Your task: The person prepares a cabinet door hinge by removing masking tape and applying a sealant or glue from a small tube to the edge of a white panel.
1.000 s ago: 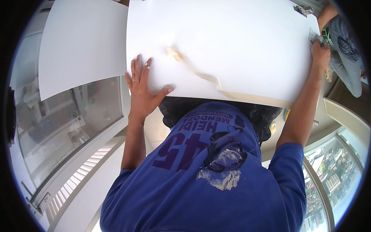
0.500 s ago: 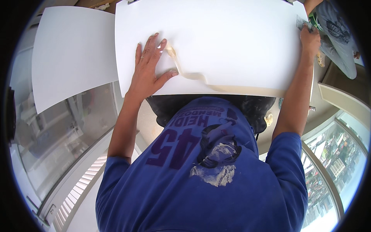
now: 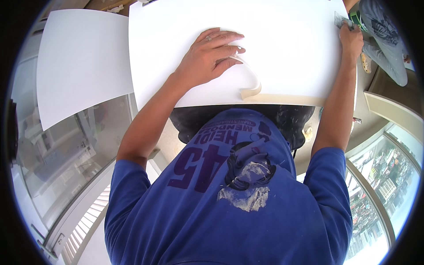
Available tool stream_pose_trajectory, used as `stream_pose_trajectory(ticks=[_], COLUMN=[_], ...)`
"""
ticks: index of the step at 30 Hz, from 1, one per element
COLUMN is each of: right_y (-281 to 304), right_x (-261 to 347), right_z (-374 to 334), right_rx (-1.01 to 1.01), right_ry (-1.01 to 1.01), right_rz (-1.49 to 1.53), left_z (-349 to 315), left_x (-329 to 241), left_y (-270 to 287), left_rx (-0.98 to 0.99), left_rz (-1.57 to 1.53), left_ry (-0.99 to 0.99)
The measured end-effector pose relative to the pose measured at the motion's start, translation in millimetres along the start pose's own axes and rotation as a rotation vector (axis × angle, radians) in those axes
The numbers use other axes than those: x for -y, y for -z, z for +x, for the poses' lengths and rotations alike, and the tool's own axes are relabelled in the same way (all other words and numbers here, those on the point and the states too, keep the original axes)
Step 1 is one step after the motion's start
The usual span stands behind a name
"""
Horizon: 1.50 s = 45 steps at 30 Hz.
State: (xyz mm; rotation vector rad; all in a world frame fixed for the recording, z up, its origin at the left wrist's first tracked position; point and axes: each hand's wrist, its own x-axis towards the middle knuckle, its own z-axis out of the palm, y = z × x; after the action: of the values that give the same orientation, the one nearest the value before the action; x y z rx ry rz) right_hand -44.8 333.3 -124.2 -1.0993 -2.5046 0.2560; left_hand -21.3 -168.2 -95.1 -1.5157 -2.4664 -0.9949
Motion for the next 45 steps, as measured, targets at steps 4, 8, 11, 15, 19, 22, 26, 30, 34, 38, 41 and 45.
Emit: stream_pose_trajectory(ticks=[4,8,11,15,19,22,26,30,34,38,41,45], right_y=[2,5,13,21,18,16,6,-4,-7,-13,-10,-14], right_x=[-2,-4,2,8,8,-1,-4,-8,-12,-14,-9,-13], right_z=[-3,-4,-14,-21,-22,-13,-6,1,9,11,10,12], right_rx=[-0.029,-0.173,-0.208,-0.129,-0.199,-0.132,-0.122,-0.141,-0.074,-0.098,-0.035,-0.065], right_ry=[0.018,0.047,0.035,0.039,0.088,0.048,0.05,0.055,0.1,0.145,0.171,0.186], right_rz=[0.041,0.233,0.437,0.496,0.357,0.321,0.257,0.188,0.116,0.079,0.059,0.067], left_z=[1,4,9,4,-12,-18,-41,-60,-63,-57,-49,-43], left_x=[1,16,13,24,31,24,23,15,-13,-43,-52,-49], left_y=[-6,-10,-9,-8,9,15,26,41,53,53,48,59], left_rx=[-0.161,-0.195,-0.247,-0.293,-0.384,-0.372,-0.238,-0.175,-0.111,0.2,0.272,0.41], left_rz=[-0.08,-0.113,-0.277,-0.622,-1.137,-1.134,-1.325,-1.463,-0.88,-0.177,-0.083,-0.2], left_ry=[0.11,0.112,0.246,0.248,0.373,0.36,0.33,0.38,0.362,0.375,0.384,0.312])
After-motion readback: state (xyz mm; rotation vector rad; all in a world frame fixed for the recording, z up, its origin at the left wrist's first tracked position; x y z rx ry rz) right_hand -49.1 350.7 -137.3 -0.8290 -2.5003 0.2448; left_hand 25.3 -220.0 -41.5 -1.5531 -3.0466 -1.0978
